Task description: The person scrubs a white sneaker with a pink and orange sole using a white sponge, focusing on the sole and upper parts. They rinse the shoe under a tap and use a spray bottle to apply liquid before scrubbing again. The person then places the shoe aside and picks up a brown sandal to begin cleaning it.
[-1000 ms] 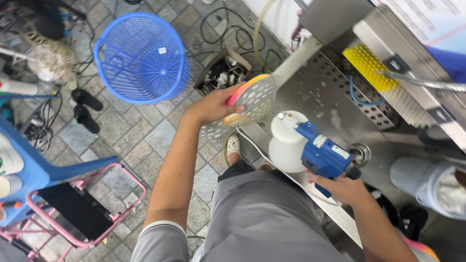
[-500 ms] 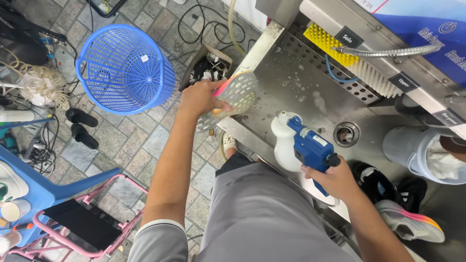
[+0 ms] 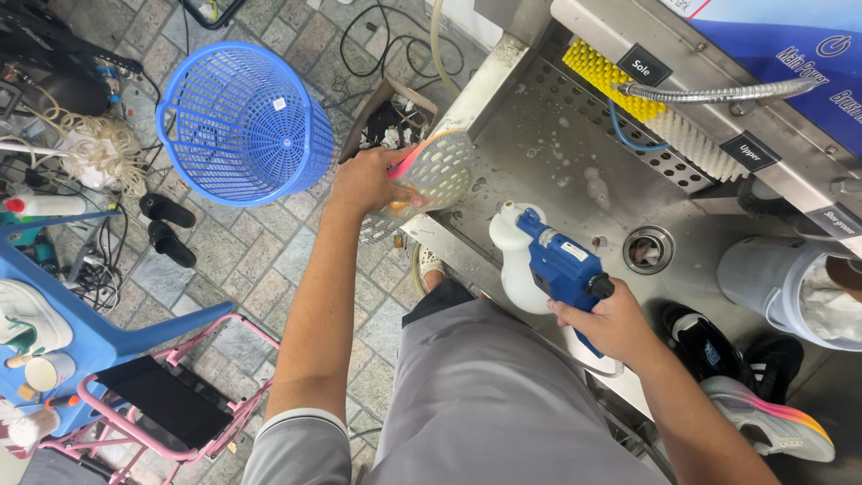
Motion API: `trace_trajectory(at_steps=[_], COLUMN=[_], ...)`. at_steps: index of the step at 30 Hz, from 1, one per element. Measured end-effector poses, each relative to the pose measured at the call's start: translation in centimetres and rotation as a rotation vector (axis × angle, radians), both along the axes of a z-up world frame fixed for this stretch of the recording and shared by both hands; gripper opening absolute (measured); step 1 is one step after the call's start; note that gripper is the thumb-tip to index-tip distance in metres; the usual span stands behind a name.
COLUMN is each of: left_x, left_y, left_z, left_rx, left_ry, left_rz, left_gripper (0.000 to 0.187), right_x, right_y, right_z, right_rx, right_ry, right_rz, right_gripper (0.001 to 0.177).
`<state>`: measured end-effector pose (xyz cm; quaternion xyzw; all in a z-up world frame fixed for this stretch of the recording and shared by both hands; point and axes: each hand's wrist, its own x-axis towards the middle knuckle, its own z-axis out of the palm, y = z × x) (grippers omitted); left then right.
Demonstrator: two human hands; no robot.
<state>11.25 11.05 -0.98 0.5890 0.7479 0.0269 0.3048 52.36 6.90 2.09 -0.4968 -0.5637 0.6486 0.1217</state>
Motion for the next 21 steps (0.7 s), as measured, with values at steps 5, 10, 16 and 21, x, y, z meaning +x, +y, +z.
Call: trace_trajectory(at_steps=[5,10,16,21], left_x=[-1.1,-1.5,-1.6,-3.0], left_y=[-0.8,-2.9,-4.5,-5.3], left_z=[-0.4,0.4,0.6,-0.4], left_rx=[0.057,0.002,0.056,0.115], left_ry=[-0.084,-0.016,-0.113,-0.285], left_rz=[-0.067,0.110,0.225,0.207], left_gripper=[0.102,0.091,0.083,0.084], right_x=[-0.7,-1.2,-1.7,-2.8], right_y=[-0.2,-0.6,-0.5,-1.1], right_z=[0.2,0.5,0.7,0.7], right_rx=[0.025,0.037,0.044,0.008], right_ry=[-0.010,0.048,-0.005,0.017], right_rz=[0.049,0.019,0.077,0.011], right_gripper=[0.015,0.019,0.019,0.022])
